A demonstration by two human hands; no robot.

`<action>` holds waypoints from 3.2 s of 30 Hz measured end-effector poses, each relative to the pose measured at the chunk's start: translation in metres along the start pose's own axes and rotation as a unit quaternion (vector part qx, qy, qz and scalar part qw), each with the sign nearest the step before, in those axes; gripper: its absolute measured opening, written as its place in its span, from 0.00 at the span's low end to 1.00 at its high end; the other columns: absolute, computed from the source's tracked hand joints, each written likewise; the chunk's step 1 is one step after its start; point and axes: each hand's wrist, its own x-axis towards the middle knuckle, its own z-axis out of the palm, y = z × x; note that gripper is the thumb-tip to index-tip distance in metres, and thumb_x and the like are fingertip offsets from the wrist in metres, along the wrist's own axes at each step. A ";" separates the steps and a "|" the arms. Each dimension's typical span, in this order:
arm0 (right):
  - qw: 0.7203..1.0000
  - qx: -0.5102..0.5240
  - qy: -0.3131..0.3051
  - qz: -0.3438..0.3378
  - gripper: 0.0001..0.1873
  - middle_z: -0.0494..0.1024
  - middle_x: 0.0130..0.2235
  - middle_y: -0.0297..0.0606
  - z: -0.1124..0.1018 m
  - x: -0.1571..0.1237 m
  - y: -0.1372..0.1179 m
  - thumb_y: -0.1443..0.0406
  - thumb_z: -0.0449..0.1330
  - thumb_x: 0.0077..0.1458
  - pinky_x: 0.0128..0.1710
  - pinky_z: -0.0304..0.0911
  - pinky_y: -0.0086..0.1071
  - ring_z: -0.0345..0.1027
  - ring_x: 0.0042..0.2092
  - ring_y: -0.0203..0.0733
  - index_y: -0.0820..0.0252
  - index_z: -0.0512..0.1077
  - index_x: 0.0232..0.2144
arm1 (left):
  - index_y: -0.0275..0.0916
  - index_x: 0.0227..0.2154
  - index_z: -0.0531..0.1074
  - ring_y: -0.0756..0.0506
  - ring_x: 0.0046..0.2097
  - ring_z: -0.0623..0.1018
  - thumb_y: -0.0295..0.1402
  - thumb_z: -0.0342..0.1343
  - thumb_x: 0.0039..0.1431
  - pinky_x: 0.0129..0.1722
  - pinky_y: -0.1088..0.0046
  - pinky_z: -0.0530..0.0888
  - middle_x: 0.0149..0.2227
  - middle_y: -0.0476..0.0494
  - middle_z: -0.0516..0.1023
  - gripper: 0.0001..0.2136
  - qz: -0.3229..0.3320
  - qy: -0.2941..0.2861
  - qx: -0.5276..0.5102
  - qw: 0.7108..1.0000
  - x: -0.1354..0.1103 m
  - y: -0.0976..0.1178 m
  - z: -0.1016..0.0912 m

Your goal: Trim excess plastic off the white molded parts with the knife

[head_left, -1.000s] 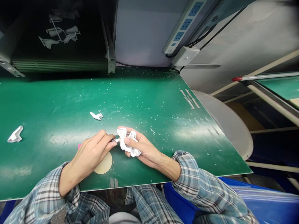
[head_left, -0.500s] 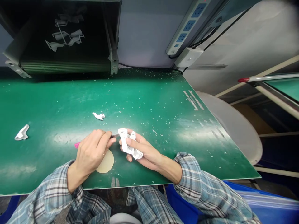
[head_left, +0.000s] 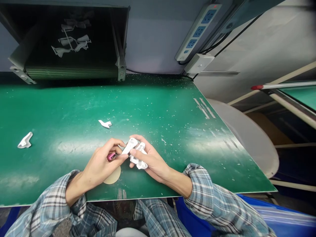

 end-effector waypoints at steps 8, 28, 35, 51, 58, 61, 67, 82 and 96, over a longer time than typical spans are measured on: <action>0.995 0.006 -0.098 0.036 0.23 0.83 0.41 0.39 -0.002 -0.001 -0.005 0.64 0.74 0.57 0.28 0.78 0.25 0.79 0.33 0.35 0.57 0.73 0.53 | 0.41 0.42 0.76 0.53 0.26 0.66 0.37 0.55 0.70 0.24 0.77 0.61 0.31 0.51 0.72 0.07 0.009 0.098 -0.077 0.992 0.003 0.008 -0.014; 0.988 0.044 -0.100 0.108 0.22 0.81 0.38 0.42 -0.003 0.003 -0.001 0.58 0.73 0.58 0.25 0.77 0.24 0.76 0.36 0.38 0.64 0.75 0.49 | 0.43 0.43 0.63 0.48 0.33 0.69 0.46 0.40 0.77 0.31 0.72 0.66 0.36 0.48 0.70 0.14 -0.035 -0.001 -0.043 0.998 -0.001 0.001 -0.019; 0.991 0.041 -0.097 0.081 0.23 0.80 0.39 0.41 -0.004 0.002 -0.003 0.56 0.71 0.61 0.26 0.76 0.22 0.77 0.39 0.39 0.62 0.74 0.52 | 0.41 0.35 0.67 0.50 0.28 0.67 0.41 0.43 0.78 0.30 0.73 0.63 0.27 0.52 0.69 0.16 0.046 0.021 0.129 0.990 0.001 0.001 -0.014; 0.991 0.065 -0.066 0.092 0.23 0.76 0.35 0.35 -0.003 0.001 0.000 0.58 0.74 0.57 0.27 0.77 0.25 0.70 0.31 0.33 0.63 0.76 0.50 | 0.41 0.43 0.68 0.43 0.35 0.83 0.57 0.42 0.74 0.30 0.68 0.71 0.38 0.43 0.83 0.23 0.156 0.040 0.345 0.925 0.000 -0.005 -0.009; 0.992 0.049 -0.065 0.096 0.23 0.78 0.36 0.35 -0.003 0.001 -0.002 0.57 0.75 0.55 0.26 0.77 0.24 0.72 0.30 0.32 0.62 0.75 0.47 | 0.40 0.38 0.69 0.44 0.30 0.81 0.56 0.40 0.75 0.26 0.69 0.66 0.33 0.45 0.82 0.24 0.167 0.036 0.364 0.916 0.000 -0.001 -0.009; 0.993 0.036 -0.066 0.095 0.24 0.79 0.37 0.36 -0.005 0.001 -0.004 0.57 0.75 0.55 0.26 0.77 0.24 0.74 0.30 0.33 0.62 0.75 0.49 | 0.40 0.36 0.69 0.45 0.28 0.79 0.56 0.42 0.74 0.26 0.70 0.64 0.30 0.48 0.80 0.25 0.160 0.019 0.355 0.921 0.001 -0.001 -0.011; 0.991 -0.019 -0.083 0.099 0.23 0.80 0.35 0.35 -0.007 0.000 -0.007 0.57 0.74 0.57 0.25 0.76 0.23 0.74 0.26 0.31 0.63 0.76 0.49 | 0.40 0.34 0.72 0.50 0.24 0.71 0.56 0.49 0.72 0.25 0.74 0.61 0.27 0.50 0.78 0.24 0.115 -0.060 0.283 0.950 0.003 0.000 -0.021; 0.992 -0.024 -0.086 0.091 0.26 0.84 0.40 0.42 -0.009 0.001 -0.008 0.57 0.72 0.59 0.26 0.77 0.25 0.77 0.27 0.33 0.63 0.72 0.54 | 0.39 0.25 0.69 0.52 0.24 0.59 0.50 0.54 0.70 0.24 0.75 0.57 0.21 0.55 0.61 0.22 0.015 -0.149 0.055 0.987 0.003 0.005 -0.031; 0.994 0.086 0.013 0.064 0.18 0.83 0.50 0.41 -0.004 0.005 -0.016 0.59 0.72 0.58 0.26 0.77 0.24 0.82 0.45 0.43 0.58 0.77 0.48 | 0.48 0.71 0.57 0.40 0.49 0.82 0.32 0.43 0.74 0.31 0.69 0.77 0.69 0.42 0.66 0.25 0.007 0.076 0.525 0.848 0.040 -0.035 -0.045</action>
